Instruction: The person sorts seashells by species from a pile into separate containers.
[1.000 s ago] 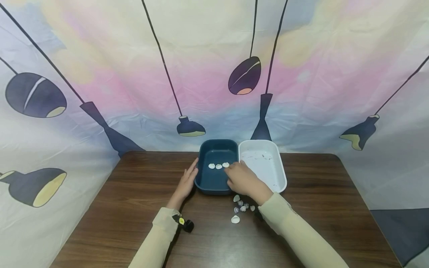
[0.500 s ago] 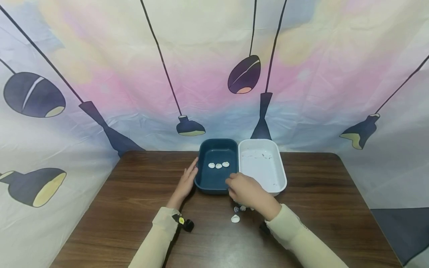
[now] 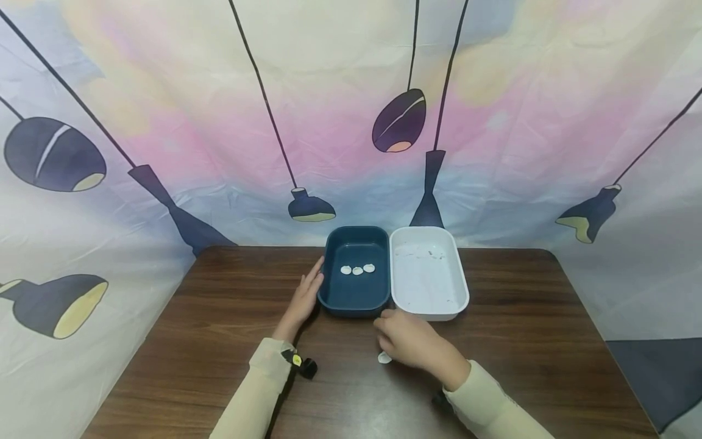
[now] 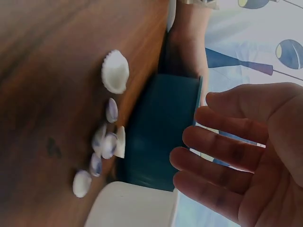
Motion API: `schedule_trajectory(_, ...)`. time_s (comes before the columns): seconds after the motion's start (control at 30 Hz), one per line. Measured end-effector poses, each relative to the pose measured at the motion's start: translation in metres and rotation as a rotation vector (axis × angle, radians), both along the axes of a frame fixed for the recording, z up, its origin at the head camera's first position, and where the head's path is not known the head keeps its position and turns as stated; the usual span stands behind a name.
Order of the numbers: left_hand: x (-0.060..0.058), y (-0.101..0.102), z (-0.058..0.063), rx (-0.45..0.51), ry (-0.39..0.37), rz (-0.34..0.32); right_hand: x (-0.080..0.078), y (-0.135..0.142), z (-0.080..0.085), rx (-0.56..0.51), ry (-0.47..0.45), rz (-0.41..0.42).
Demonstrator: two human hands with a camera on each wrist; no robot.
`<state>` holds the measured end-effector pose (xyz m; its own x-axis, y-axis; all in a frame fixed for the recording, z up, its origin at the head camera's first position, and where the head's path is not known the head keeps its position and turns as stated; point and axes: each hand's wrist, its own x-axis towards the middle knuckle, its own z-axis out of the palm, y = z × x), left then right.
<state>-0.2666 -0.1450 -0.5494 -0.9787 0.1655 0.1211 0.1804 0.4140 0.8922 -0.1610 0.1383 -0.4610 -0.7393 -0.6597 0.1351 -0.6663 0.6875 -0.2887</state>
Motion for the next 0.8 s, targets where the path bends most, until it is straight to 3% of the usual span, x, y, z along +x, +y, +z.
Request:
schedule_trajectory(0.37, -0.002, 0.0, -0.002, -0.006, -0.002, 0.005, 0.018, 0.001, -0.016, -0.029, -0.163, 0.057)
schedule_trajectory(0.8, -0.002, 0.0, -0.002, -0.019, -0.007, 0.014, 0.022, -0.004, -0.03, 0.013, -0.162, 0.079)
